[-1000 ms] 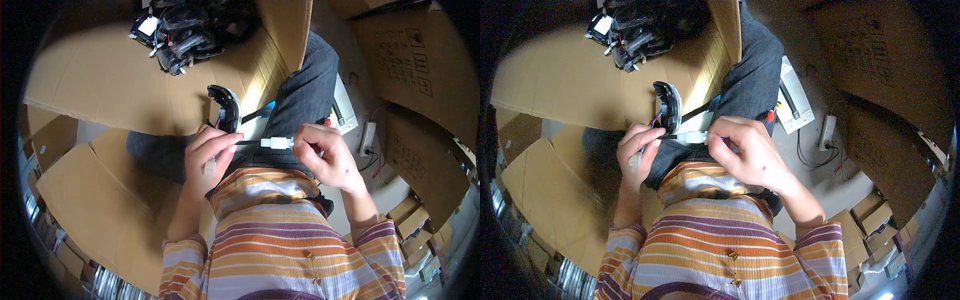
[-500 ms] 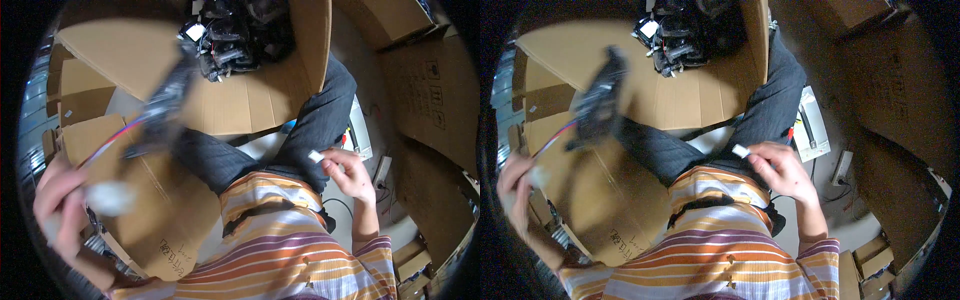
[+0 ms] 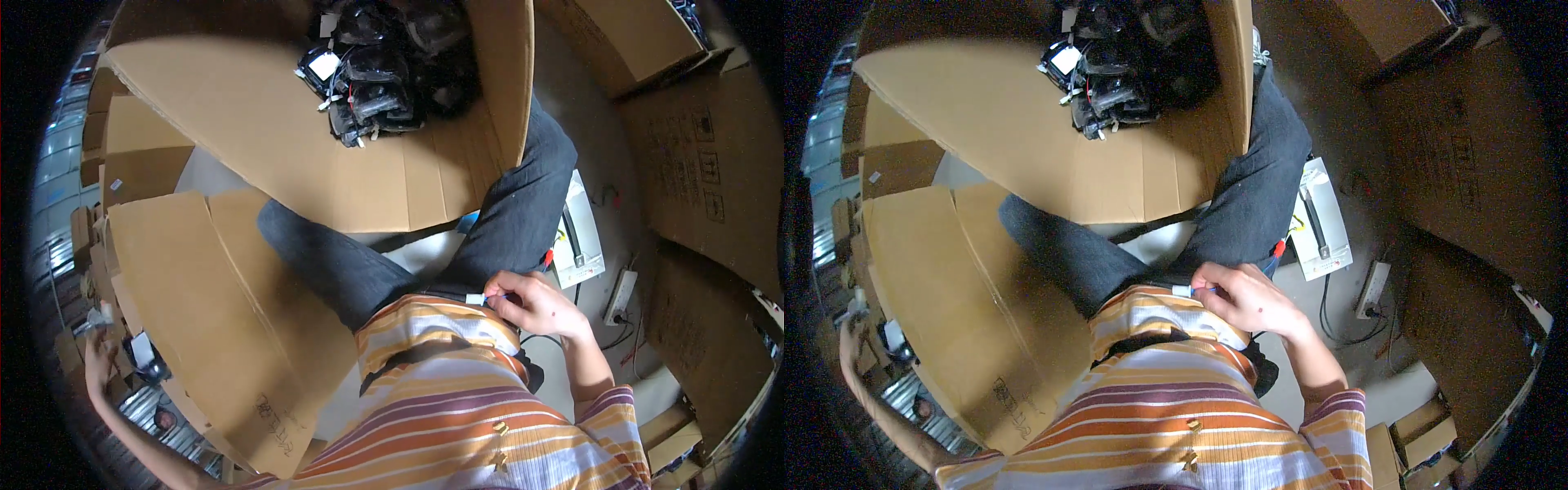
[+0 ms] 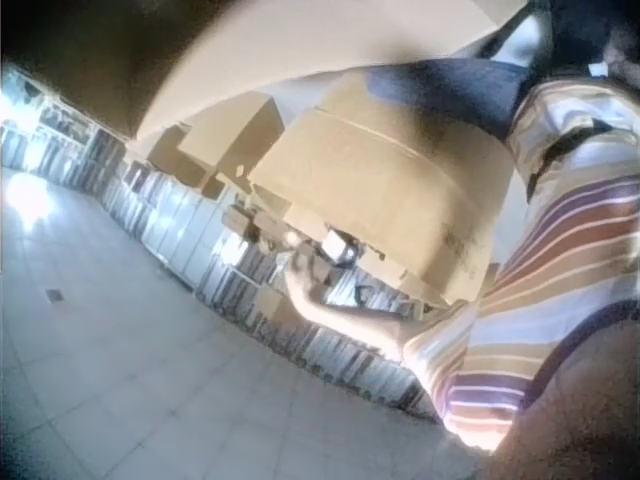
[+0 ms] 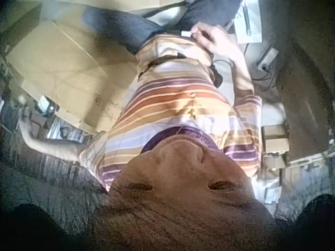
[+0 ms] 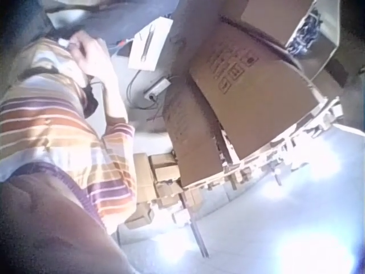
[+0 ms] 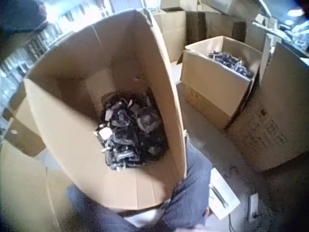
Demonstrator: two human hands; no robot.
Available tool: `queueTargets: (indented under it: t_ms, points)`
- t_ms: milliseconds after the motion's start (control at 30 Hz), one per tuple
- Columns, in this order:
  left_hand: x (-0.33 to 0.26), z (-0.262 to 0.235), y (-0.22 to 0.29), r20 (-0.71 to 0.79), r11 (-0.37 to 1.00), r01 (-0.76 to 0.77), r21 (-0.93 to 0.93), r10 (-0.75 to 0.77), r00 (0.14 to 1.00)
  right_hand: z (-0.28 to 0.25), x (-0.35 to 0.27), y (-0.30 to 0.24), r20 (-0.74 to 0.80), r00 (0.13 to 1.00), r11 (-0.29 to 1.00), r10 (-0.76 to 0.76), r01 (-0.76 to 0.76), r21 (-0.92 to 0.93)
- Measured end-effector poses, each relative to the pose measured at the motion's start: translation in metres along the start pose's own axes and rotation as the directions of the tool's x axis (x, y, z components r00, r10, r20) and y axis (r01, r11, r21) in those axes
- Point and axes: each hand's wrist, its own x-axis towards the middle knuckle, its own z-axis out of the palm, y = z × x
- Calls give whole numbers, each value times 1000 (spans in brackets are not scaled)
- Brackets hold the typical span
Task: The person connects wiring harnesses and plastic connectors to electronic components by hand, sorting them from cardboard shipping boxes.
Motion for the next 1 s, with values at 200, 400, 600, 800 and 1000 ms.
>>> queueTargets:
  t_ms: [200,400,600,800,1000]
  points:
    - [0,22,378,81,572,-808,144,807,585,0,17,-4,14,994,994,107,-107,3]
    - [124,156,512,397,638,-562,-527,769,501,-6,30,-11,-97,979,977,182,-169,126]
    - [175,280,588,290,-219,441,-871,496,819,-12,53,-5,-53,932,916,358,-339,215]
    - [232,334,633,445,-675,575,-462,384,809,-12,79,-4,0,904,883,428,-418,214]
    - [216,279,681,319,-611,352,-709,167,933,-11,85,5,6,875,854,484,-473,218]
